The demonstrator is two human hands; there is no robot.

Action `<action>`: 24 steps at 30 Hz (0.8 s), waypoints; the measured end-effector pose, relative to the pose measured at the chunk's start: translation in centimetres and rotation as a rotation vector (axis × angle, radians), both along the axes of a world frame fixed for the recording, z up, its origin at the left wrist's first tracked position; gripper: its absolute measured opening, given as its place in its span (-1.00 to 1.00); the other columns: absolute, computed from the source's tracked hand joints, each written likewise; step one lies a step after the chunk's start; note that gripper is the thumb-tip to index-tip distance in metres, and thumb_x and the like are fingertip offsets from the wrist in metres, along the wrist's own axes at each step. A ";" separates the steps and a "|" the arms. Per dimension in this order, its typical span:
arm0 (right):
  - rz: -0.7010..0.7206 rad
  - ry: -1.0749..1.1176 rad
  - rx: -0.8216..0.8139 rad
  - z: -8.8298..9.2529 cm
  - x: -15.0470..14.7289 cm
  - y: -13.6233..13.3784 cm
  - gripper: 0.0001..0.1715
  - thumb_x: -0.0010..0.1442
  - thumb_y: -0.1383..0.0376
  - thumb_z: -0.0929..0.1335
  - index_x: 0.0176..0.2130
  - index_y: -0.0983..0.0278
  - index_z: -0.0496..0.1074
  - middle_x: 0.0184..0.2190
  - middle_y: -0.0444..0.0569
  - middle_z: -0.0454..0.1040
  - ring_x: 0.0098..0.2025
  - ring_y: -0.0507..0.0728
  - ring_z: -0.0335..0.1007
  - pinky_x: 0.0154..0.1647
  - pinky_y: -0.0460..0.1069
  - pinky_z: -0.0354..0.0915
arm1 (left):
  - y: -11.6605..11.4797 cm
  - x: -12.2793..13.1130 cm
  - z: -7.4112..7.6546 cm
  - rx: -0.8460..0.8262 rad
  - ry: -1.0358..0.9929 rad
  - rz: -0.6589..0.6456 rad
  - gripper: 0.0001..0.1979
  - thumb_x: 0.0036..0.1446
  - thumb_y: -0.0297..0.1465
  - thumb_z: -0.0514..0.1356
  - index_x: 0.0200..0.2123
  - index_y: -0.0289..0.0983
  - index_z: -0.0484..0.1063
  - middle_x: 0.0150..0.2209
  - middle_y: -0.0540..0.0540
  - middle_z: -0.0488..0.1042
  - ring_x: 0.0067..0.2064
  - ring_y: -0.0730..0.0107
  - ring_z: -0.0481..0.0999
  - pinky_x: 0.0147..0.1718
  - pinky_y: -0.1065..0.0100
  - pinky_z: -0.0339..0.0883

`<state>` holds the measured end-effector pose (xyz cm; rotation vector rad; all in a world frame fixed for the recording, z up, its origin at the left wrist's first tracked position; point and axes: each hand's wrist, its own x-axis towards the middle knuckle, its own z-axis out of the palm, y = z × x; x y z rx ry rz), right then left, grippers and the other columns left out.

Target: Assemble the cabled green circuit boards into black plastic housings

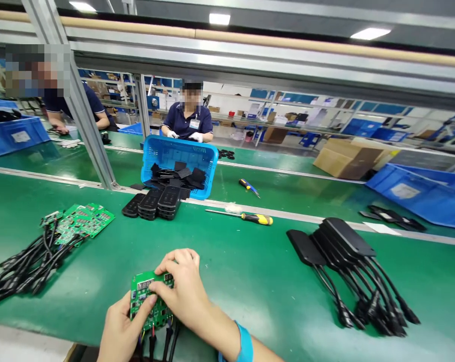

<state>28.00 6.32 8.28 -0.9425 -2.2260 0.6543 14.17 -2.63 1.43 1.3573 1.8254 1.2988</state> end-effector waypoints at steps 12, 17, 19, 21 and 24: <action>-0.169 0.028 0.350 -1.9 -1.5 -2.7 -0.79 0.23 0.50 0.32 -0.36 0.19 0.35 -0.30 -0.13 0.48 -0.10 0.20 0.33 0.16 0.32 -0.11 | -0.3 0.7 1.0 0.103 0.036 0.036 -0.66 0.19 -0.17 0.16 -0.45 -0.29 0.52 -0.56 -0.05 0.54 -0.56 0.33 0.48 -0.55 0.45 0.35; -0.021 0.037 0.131 -0.5 -1.4 -4.3 -0.78 0.13 0.56 0.25 -0.37 0.25 0.29 -0.21 -0.03 0.39 -0.08 0.18 0.31 0.11 0.28 0.06 | -0.4 -0.1 -0.1 0.091 0.031 -0.010 -0.65 0.20 -0.13 0.17 -0.39 -0.29 0.55 -0.54 -0.04 0.55 -0.53 0.30 0.51 -0.53 0.44 0.38; 0.105 0.004 0.051 0.8 -1.1 -4.4 -0.80 0.07 0.54 0.31 -0.38 0.24 0.31 -0.21 -0.08 0.40 -0.08 0.15 0.34 0.18 0.26 0.04 | -0.3 -0.5 -0.6 0.091 0.010 -0.041 -0.61 0.18 -0.09 0.17 -0.40 -0.30 0.55 -0.57 -0.03 0.53 -0.52 0.28 0.51 -0.54 0.43 0.38; 0.109 -0.036 0.030 2.1 -0.4 -2.6 -0.82 0.11 0.50 0.36 -0.40 0.22 0.35 -0.23 -0.13 0.44 -0.08 0.12 0.37 0.19 0.22 0.04 | -0.2 -0.5 -0.8 0.054 -0.005 -0.053 -0.58 0.16 -0.05 0.18 -0.43 -0.29 0.53 -0.57 -0.04 0.54 -0.52 0.27 0.51 -0.55 0.43 0.37; -0.295 -0.124 0.087 3.3 1.8 4.5 -0.86 0.19 0.42 0.39 -0.40 0.23 0.44 -0.26 -0.13 0.52 -0.07 0.13 0.39 0.06 0.13 0.12 | -0.1 -0.1 -0.6 -0.016 -0.035 0.024 -0.56 0.14 0.00 0.20 -0.43 -0.28 0.54 -0.51 -0.08 0.60 -0.53 0.25 0.51 -0.56 0.41 0.36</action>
